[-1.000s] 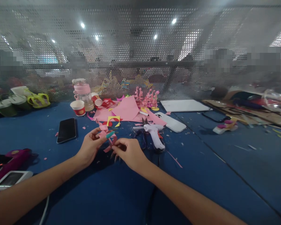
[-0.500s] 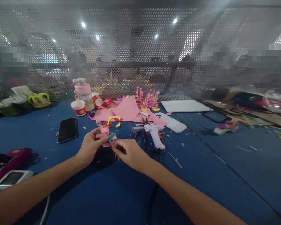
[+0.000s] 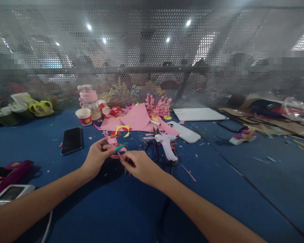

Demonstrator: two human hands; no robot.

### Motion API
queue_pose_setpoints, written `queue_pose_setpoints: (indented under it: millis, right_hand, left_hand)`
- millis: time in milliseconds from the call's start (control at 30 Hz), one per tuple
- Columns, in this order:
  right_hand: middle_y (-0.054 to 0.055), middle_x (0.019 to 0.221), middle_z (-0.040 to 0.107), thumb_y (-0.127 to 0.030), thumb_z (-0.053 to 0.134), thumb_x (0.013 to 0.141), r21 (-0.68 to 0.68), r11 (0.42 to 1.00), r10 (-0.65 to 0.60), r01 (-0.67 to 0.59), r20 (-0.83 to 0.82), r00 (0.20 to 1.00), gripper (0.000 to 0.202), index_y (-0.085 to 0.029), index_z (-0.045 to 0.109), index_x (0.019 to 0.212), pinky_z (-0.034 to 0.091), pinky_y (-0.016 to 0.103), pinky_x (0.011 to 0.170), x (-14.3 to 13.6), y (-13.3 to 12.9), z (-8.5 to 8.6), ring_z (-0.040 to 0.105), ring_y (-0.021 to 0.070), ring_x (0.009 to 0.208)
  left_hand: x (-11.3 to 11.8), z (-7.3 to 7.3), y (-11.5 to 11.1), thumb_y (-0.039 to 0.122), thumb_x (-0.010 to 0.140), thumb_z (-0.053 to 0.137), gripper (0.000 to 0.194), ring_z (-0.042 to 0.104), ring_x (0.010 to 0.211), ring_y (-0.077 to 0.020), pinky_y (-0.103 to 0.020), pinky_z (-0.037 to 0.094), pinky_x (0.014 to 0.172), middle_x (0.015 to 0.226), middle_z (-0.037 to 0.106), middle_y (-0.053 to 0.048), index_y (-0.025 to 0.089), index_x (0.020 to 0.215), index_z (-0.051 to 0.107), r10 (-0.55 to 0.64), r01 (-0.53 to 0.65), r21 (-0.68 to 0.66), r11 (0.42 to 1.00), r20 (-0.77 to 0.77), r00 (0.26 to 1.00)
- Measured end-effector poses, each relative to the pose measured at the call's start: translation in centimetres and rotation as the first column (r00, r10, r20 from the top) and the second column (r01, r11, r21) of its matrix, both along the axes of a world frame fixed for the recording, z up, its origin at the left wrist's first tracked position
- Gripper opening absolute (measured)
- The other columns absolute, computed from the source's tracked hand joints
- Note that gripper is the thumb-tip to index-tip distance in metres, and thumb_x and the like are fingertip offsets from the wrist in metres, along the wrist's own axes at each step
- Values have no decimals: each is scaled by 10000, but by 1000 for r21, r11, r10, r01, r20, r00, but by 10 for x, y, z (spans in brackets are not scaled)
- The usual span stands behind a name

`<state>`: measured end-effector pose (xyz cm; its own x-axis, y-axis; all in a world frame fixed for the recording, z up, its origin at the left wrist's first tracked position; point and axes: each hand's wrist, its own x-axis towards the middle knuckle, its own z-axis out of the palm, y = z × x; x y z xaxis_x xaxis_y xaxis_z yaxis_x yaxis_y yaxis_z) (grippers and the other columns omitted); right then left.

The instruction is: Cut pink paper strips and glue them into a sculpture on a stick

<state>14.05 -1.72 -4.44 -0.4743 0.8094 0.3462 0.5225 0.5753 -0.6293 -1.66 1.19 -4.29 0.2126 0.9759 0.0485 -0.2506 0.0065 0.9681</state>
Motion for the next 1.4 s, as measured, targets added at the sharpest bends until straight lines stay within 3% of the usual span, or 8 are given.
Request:
queue_pose_setpoints:
  millis: [267,433,567,733,833,1133,1267,1400]
  right_hand:
    - [-4,547,564,-189,469,774,-13,1000,-23,23,-42,999,170,-185,497,606,390,211,506,-1,-1,0,517,107,497]
    - [5,573,598,-239,486,768,-182,983,-67,39,-151,986,128,-181,534,664,407,219,479,-3,-2,-1,551,119,488]
    - [4,578,594,-282,517,749,-228,973,-98,34,-276,956,135,-179,535,664,426,237,513,-1,0,-1,556,126,522]
    - [-3,590,593,-398,618,667,-369,928,-140,-49,-468,873,231,-183,535,662,457,250,529,4,5,1,573,124,530]
    - [-11,562,587,-428,673,593,-446,892,-194,-77,-531,825,290,-178,538,647,468,255,525,4,7,3,576,122,515]
    - [-12,510,605,-473,672,576,-519,845,-243,-127,-587,772,350,-150,536,592,420,201,442,4,9,6,548,80,431]
    - [-22,485,605,-450,691,565,-526,840,-270,-135,-621,736,339,-148,537,581,414,184,434,6,11,6,540,65,408]
    - [-23,487,606,-430,695,574,-544,827,-290,-146,-633,718,321,-142,553,582,395,173,403,7,12,6,530,56,396]
  left_hand:
    - [1,4,-1,166,521,743,531,646,625,-159,-264,500,635,584,668,10,130,1007,534,19,-18,-17,1000,24,1000]
    - [3,3,-1,203,500,756,496,601,889,-184,-284,464,769,982,649,-77,155,945,543,-18,15,22,1000,123,992]
    - [2,-5,-3,174,476,763,561,557,938,-184,-287,409,822,1052,595,-76,172,991,540,-146,148,119,982,-33,989]
    - [0,-8,-3,165,519,743,429,526,867,-144,-257,357,821,858,590,-13,186,908,563,-12,70,257,964,-220,975]
    - [-1,-6,-4,209,540,735,334,518,746,-122,-246,375,739,771,568,9,186,837,586,-23,77,224,972,-237,971]
    - [-4,-5,-8,601,694,446,558,430,1080,-262,-378,284,930,1114,572,-85,179,1017,614,-283,268,138,954,103,954]
    - [-2,2,-10,582,734,382,598,459,1031,-272,-382,322,871,1062,590,-127,119,1042,599,-328,344,-30,939,233,916]
    - [-2,5,-8,446,782,401,402,502,913,-221,-354,369,787,934,619,-90,150,875,656,-220,274,-127,953,329,918]
